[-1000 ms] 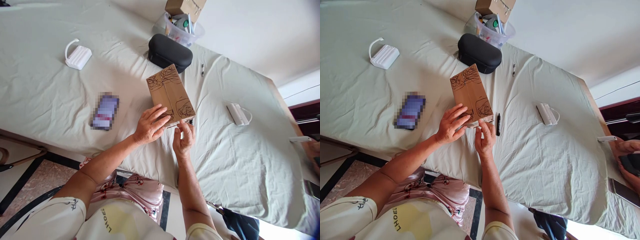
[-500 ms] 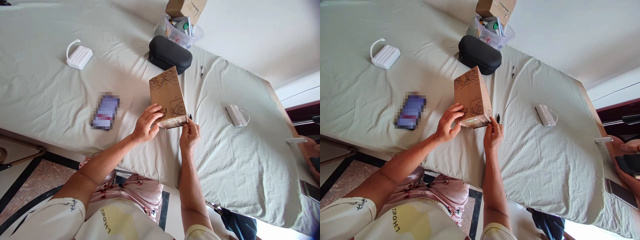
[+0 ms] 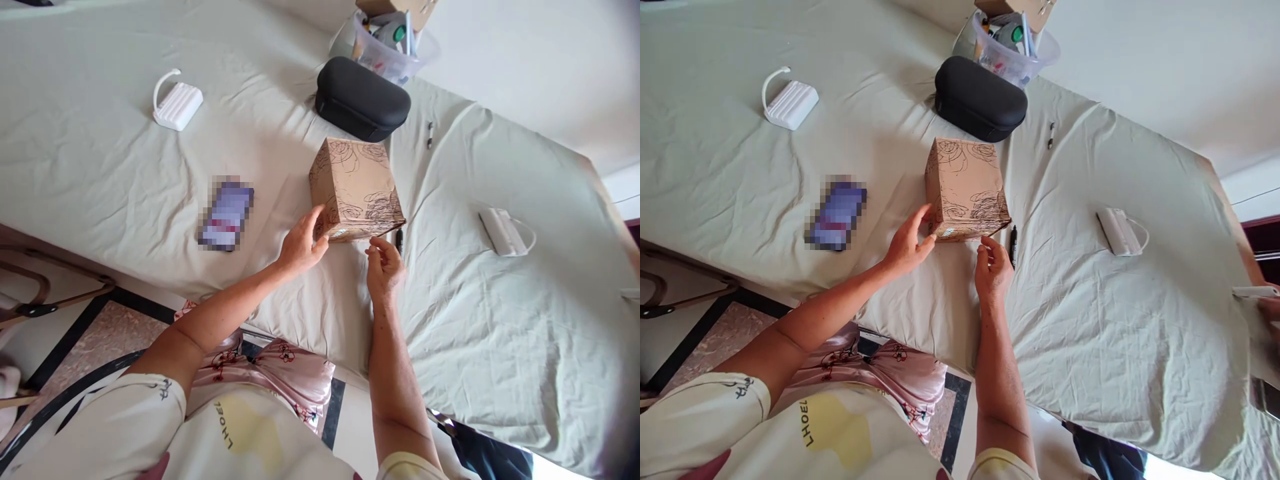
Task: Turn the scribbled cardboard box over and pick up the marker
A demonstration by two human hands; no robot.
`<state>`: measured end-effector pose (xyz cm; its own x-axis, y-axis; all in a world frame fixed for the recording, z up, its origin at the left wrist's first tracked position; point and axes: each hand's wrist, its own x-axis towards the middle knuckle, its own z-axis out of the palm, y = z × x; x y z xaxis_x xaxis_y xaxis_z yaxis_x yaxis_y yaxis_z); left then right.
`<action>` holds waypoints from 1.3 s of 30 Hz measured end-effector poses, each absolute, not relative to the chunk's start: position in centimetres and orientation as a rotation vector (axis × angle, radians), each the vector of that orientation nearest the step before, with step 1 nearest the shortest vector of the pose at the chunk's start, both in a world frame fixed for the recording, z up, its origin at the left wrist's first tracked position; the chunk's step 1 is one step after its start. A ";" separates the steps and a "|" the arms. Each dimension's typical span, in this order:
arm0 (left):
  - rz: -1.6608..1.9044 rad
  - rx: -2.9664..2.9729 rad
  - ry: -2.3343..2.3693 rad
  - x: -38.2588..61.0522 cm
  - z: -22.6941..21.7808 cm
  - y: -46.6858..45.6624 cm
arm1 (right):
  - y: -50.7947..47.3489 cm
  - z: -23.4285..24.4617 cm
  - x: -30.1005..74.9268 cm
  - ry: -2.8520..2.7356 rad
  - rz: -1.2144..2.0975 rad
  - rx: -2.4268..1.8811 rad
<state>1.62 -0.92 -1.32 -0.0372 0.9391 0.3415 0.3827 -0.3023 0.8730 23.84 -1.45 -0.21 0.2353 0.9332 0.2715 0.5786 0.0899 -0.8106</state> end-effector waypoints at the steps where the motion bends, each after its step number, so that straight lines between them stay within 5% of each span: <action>1: 1.335 1.714 1.389 1.6 -1.3 -0.9 | -1.5 -0.2 23.7 -1.453 0.489 -1.591; 39: 1.376 1.703 1.310 1.1 -0.8 -0.7 | -0.7 -1.9 24.3 -1.480 0.353 -1.621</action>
<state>1.11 -0.71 -0.75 -0.0152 0.9276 0.3734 0.3271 -0.3483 0.8785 24.31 -0.69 -1.89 0.2469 0.9064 0.3429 0.6538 0.1053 -0.7493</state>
